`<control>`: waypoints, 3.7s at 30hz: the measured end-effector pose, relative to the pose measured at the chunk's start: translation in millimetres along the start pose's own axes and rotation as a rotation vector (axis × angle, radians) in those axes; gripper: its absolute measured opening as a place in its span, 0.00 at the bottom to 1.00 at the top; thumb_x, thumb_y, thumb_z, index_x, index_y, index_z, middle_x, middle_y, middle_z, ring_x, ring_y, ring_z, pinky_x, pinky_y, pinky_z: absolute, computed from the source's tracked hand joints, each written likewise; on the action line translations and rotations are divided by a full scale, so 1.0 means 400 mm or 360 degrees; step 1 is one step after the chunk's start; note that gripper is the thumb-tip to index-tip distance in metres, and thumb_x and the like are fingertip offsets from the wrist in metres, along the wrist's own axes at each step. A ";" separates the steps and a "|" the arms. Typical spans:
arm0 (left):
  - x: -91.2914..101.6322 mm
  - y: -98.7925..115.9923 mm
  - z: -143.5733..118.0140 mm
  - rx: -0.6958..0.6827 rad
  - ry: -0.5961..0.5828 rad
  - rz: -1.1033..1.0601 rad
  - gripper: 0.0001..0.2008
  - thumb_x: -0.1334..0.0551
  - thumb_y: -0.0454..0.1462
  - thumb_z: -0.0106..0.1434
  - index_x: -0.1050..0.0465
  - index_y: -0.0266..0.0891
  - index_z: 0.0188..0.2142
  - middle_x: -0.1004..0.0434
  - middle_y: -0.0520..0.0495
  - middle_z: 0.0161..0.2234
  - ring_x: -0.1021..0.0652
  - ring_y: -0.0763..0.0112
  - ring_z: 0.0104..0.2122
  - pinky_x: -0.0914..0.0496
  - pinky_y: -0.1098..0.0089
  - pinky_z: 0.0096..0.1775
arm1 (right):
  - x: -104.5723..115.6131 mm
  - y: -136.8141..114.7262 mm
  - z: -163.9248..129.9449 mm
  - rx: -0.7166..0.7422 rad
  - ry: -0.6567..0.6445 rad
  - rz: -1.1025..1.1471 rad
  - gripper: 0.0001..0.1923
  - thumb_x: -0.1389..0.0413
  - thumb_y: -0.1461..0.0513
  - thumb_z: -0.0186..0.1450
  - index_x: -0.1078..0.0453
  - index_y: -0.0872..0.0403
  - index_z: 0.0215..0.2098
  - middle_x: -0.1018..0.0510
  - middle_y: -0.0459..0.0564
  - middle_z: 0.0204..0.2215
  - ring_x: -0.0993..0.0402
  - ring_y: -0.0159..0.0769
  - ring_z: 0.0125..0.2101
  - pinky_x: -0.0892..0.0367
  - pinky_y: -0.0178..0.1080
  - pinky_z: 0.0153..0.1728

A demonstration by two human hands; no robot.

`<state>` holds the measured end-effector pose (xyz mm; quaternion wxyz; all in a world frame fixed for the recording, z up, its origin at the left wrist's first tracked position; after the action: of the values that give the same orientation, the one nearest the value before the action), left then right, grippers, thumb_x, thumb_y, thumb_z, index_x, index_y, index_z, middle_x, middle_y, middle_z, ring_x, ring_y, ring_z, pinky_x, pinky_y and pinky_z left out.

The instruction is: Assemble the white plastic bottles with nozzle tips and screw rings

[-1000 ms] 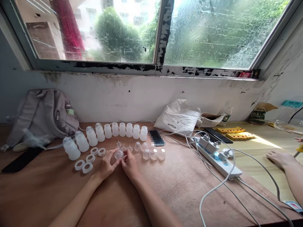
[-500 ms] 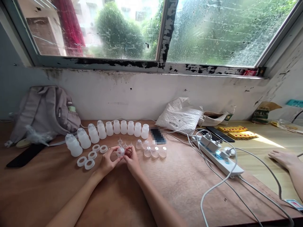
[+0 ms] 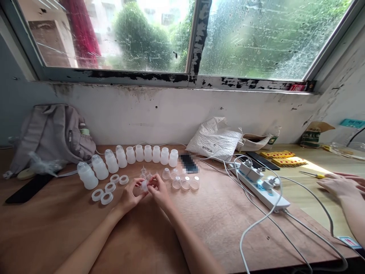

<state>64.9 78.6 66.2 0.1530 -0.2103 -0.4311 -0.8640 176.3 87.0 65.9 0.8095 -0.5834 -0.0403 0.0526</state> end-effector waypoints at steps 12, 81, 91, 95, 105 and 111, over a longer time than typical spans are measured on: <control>-0.002 0.014 0.004 -0.0066 0.0030 0.0023 0.17 0.40 0.36 0.53 0.38 0.43 0.44 0.33 0.45 0.41 0.30 0.65 0.43 0.34 0.65 0.43 | 0.018 0.080 0.015 -0.0277 -0.0008 -0.0046 0.10 0.44 0.57 0.51 0.36 0.55 0.28 0.31 0.44 0.21 0.36 0.29 0.20 0.43 0.30 0.17; 0.028 -0.052 -0.001 0.0397 0.0222 -0.0251 0.16 0.56 0.42 0.60 0.41 0.39 0.22 0.38 0.52 0.20 0.33 0.73 0.22 0.37 0.72 0.26 | -0.104 -0.042 -0.042 0.0288 -0.0198 -0.0704 0.15 0.55 0.57 0.61 0.42 0.54 0.19 0.42 0.40 0.15 0.47 0.26 0.18 0.51 0.31 0.19; 0.123 -0.075 0.123 0.0477 0.0221 0.0515 0.20 0.52 0.43 0.60 0.43 0.40 0.50 0.27 0.52 0.20 0.25 0.67 0.24 0.35 0.70 0.32 | 0.120 0.027 -0.010 0.0040 0.0686 -0.0627 0.18 0.57 0.51 0.61 0.44 0.52 0.19 0.38 0.42 0.16 0.42 0.30 0.19 0.46 0.32 0.22; 0.139 -0.138 0.246 0.0686 0.0037 0.1094 0.26 0.49 0.41 0.57 0.48 0.35 0.54 0.25 0.40 0.31 0.25 0.59 0.32 0.35 0.66 0.32 | 0.135 0.035 -0.002 0.0038 0.0686 -0.0667 0.17 0.56 0.51 0.60 0.41 0.53 0.20 0.34 0.44 0.18 0.39 0.31 0.20 0.44 0.33 0.24; 0.170 -0.114 0.276 0.0578 0.0246 0.1189 0.14 0.53 0.40 0.61 0.34 0.38 0.40 0.31 0.39 0.39 0.28 0.61 0.39 0.35 0.65 0.38 | 0.112 0.038 -0.007 0.0087 0.0562 -0.0782 0.18 0.55 0.50 0.60 0.39 0.53 0.22 0.32 0.45 0.18 0.39 0.30 0.19 0.44 0.33 0.23; 0.240 0.036 0.062 0.0005 0.1031 0.0647 0.09 0.49 0.40 0.60 0.35 0.40 0.36 0.42 0.41 0.47 0.36 0.62 0.49 0.39 0.63 0.48 | 0.115 0.028 -0.002 0.0116 0.0547 -0.0726 0.18 0.55 0.50 0.60 0.38 0.54 0.22 0.33 0.44 0.18 0.39 0.30 0.19 0.44 0.32 0.23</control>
<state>-6.0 82.3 136.9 0.4500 -0.0073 -0.3112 -0.8370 221.6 95.7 55.3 0.8158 -0.5302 -0.0308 -0.2289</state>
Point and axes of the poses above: each hand's wrist, its own z-axis towards the middle knuckle, its own x-axis out of the back of the hand, y = z × x, the point moved 10 cm from there along z, towards the middle knuckle
